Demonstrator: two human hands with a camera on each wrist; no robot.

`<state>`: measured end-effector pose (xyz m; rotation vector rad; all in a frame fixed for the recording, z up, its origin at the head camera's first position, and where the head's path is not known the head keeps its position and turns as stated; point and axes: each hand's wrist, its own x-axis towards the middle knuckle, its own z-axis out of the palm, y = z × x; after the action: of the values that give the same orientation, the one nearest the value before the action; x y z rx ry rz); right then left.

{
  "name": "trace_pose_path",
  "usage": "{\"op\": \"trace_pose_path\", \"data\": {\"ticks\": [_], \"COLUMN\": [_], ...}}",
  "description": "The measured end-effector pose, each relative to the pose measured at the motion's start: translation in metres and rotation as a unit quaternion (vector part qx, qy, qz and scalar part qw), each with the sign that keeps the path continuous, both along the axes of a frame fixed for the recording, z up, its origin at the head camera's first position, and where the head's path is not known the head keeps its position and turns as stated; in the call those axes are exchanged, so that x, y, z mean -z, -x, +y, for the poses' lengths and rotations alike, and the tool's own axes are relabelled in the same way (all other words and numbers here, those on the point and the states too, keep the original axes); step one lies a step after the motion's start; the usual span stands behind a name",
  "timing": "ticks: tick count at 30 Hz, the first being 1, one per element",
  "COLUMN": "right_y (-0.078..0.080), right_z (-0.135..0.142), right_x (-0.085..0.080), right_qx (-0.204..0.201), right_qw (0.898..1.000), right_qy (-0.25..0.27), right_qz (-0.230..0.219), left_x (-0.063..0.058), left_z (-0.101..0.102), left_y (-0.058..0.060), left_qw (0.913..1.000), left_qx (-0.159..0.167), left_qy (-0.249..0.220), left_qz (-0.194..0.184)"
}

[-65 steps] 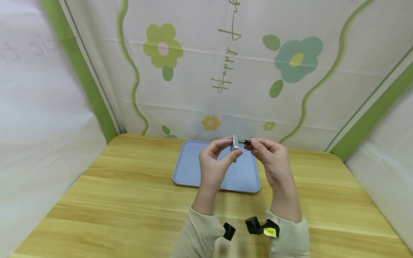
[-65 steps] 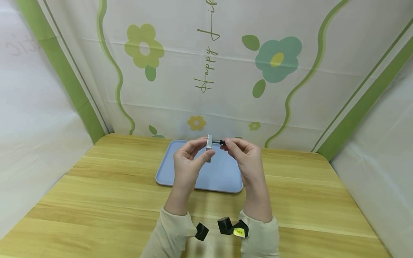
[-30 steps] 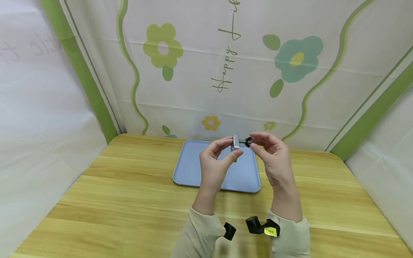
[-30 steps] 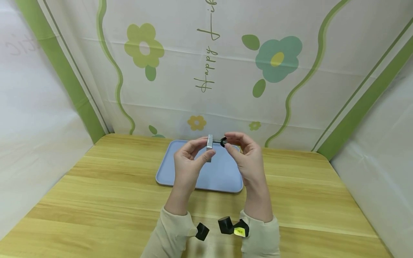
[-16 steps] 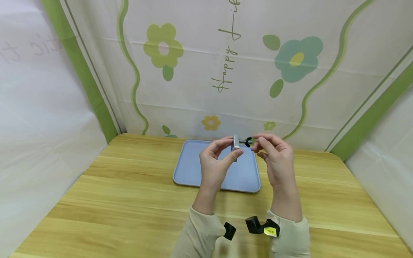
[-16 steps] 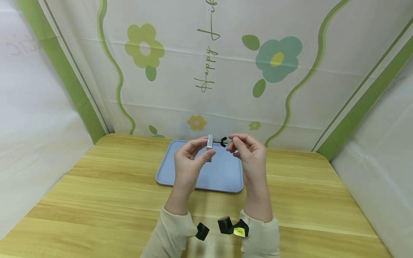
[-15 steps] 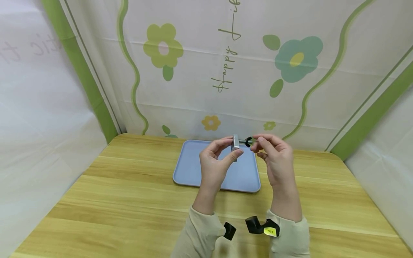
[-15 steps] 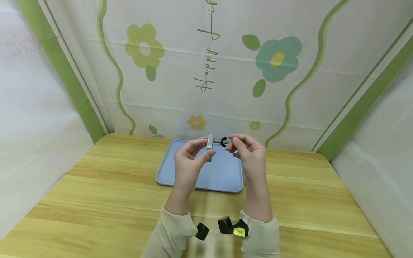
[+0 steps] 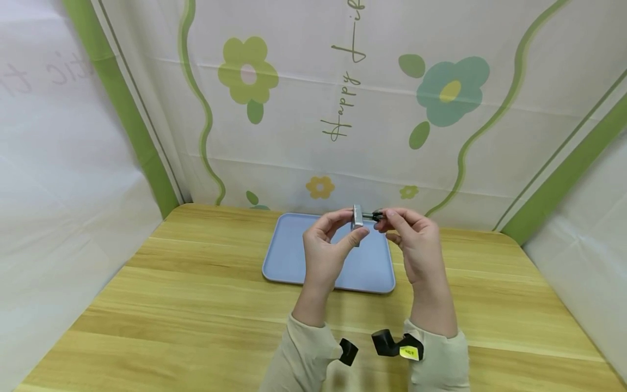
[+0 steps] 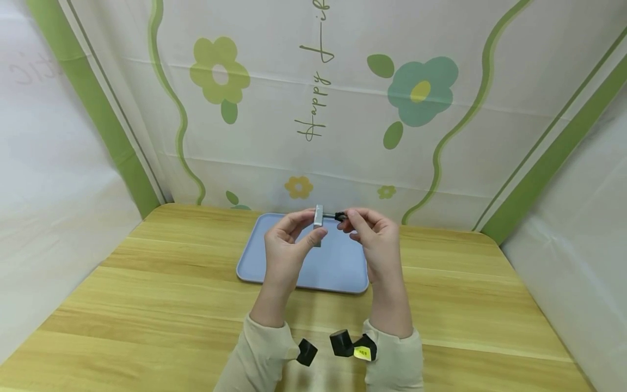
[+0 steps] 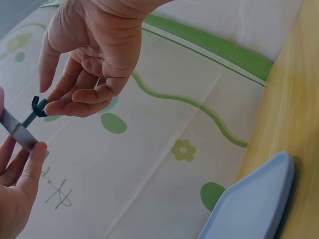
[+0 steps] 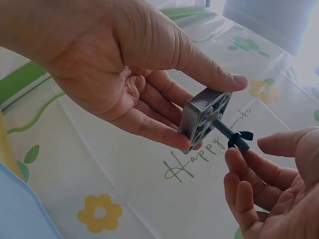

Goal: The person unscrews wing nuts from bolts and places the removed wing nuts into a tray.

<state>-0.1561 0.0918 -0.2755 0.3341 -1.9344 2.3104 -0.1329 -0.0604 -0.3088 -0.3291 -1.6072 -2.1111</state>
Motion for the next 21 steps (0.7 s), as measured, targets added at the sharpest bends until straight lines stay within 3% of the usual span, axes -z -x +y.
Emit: {"op": "trace_pose_path", "data": {"ticks": [10, 21], "right_y": [0.0003, 0.0014], "right_z": [0.0007, 0.0009], "right_x": [0.0013, 0.0054], "right_qx": [-0.017, -0.033], "right_qw": [1.000, 0.998], "right_qy": [-0.001, 0.010], "right_qz": [0.008, 0.059], "left_x": [0.0007, 0.0014], "left_z": [0.0001, -0.0003], "left_y": [0.0005, 0.0002], "left_qw": [1.0000, 1.0000], "left_qx": [0.001, 0.003], "left_qy": [0.003, 0.004], "left_qz": [-0.004, -0.007]}}
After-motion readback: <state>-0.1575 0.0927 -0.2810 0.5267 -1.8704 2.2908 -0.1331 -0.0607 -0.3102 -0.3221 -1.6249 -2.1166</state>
